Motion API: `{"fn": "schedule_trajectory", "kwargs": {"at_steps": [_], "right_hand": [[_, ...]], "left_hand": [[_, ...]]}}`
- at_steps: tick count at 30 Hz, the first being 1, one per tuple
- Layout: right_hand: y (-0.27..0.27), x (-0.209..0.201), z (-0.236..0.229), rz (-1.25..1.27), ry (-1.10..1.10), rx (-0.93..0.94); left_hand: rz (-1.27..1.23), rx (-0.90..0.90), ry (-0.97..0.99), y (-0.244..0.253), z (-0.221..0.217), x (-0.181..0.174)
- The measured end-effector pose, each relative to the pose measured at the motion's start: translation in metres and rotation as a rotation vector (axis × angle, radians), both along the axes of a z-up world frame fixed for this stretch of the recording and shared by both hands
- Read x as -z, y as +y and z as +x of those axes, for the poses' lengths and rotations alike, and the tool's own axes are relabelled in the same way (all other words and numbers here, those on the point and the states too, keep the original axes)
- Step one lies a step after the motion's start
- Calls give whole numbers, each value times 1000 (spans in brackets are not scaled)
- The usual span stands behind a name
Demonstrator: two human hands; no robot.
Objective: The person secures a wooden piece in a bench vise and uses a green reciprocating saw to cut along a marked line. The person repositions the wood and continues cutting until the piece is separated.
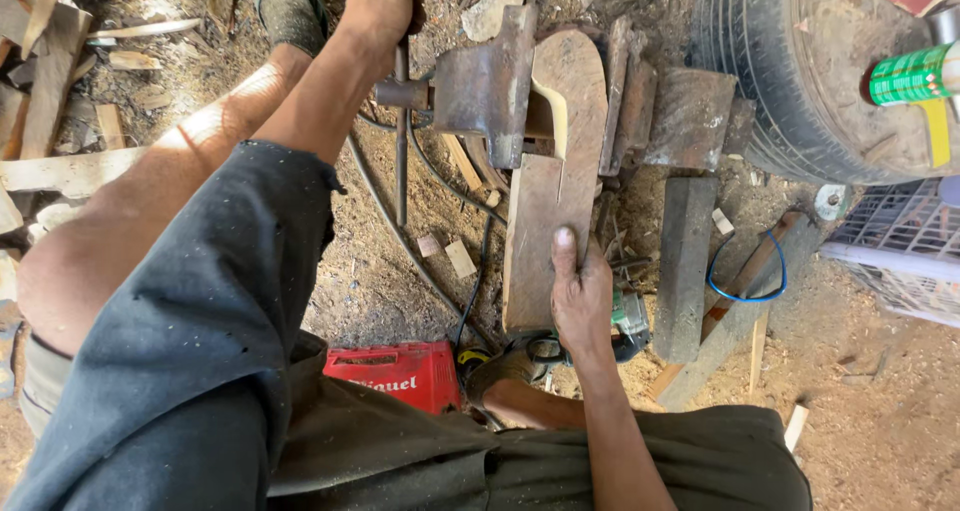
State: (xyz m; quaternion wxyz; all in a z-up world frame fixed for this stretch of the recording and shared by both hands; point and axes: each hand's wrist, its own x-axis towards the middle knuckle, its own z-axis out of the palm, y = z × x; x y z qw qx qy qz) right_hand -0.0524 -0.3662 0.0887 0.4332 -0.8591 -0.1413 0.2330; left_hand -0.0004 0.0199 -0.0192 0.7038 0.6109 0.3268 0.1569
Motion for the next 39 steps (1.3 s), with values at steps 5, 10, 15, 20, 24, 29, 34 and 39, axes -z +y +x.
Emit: {"fn": "schedule_trajectory", "kwargs": {"at_steps": [5,10,15,20,24,29,34,39], "right_hand": [[-2,6,3,-24,0,2],[-11,15,5,-75,104,77],[-10,25,8,-35,149,93],[-13,13,6,-53,174,117],[-7,5,4,36,36,43],[-7,8,4,18,84,93],[-10,8,3,-29,60,76],[-3,5,7,-18,99,85]], "left_hand": [[-85,-50,-249,-20,-24,-33],[-280,-191,-91,-68,-72,-70],[-305,-110,86,-116,-137,-61],[-250,338,568,-128,-155,3],[199,585,1008,-98,-111,48],[-469,10,125,-48,-77,48],[-520,18,-97,9,-32,-24],[114,519,296,-33,-41,-80]]}}
